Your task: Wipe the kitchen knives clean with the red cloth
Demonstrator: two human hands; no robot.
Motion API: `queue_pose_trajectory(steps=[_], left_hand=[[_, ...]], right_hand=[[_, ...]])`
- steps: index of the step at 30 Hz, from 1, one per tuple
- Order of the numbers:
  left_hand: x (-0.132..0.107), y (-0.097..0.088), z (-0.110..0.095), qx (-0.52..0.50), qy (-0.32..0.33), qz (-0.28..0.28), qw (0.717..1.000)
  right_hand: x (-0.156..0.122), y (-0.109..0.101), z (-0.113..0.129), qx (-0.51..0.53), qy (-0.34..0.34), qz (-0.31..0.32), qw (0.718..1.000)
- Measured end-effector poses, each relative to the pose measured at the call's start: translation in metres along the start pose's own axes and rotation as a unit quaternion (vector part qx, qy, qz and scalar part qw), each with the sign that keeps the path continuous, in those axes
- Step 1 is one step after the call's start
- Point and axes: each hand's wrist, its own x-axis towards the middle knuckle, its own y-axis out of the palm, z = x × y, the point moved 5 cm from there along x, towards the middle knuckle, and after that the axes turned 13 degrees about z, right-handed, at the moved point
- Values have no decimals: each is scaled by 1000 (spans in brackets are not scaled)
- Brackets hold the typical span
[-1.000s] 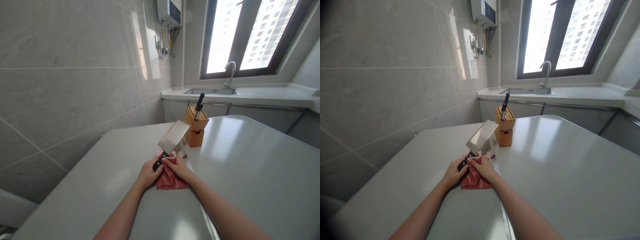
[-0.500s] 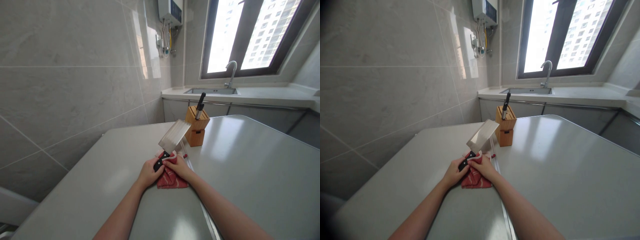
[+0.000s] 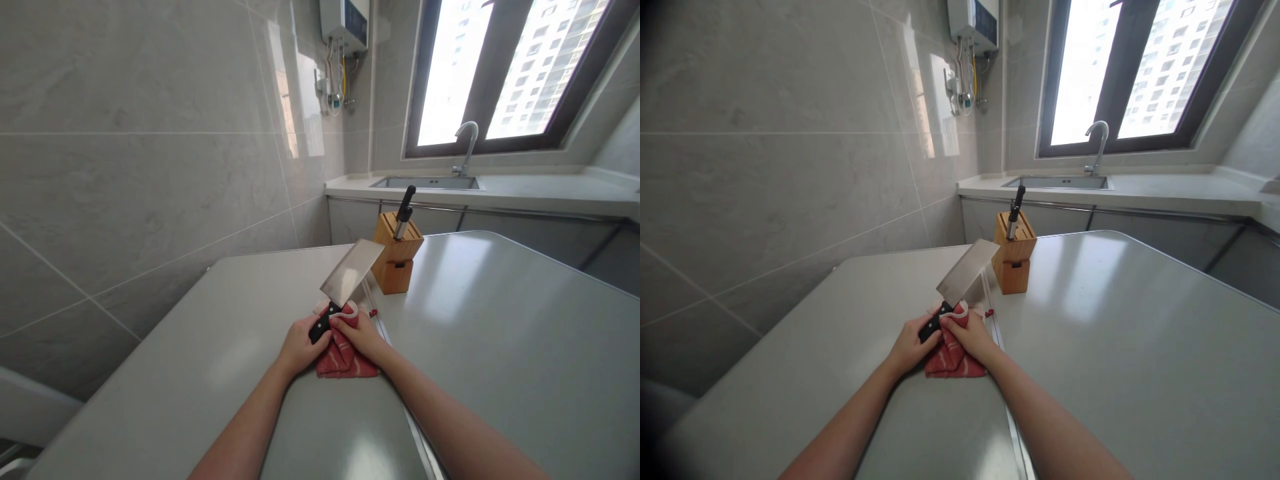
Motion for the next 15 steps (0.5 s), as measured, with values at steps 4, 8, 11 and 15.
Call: queue_pose_trajectory(steps=[4,8,11,15], left_hand=[[0,0,1,4,-3,-3,1000],[0,0,3,11,-10,-8,1000],[-1,0,4,19,-16,-14,1000],[0,0,5,16,-17,-11,1000]], right_hand=[[0,0,-4,19,12,-13,1000],[1,-1,-6,25,21,-24,999],[1,-3,-6,36,29,-39,998],[1,-6,-6,54,25,-58,997]])
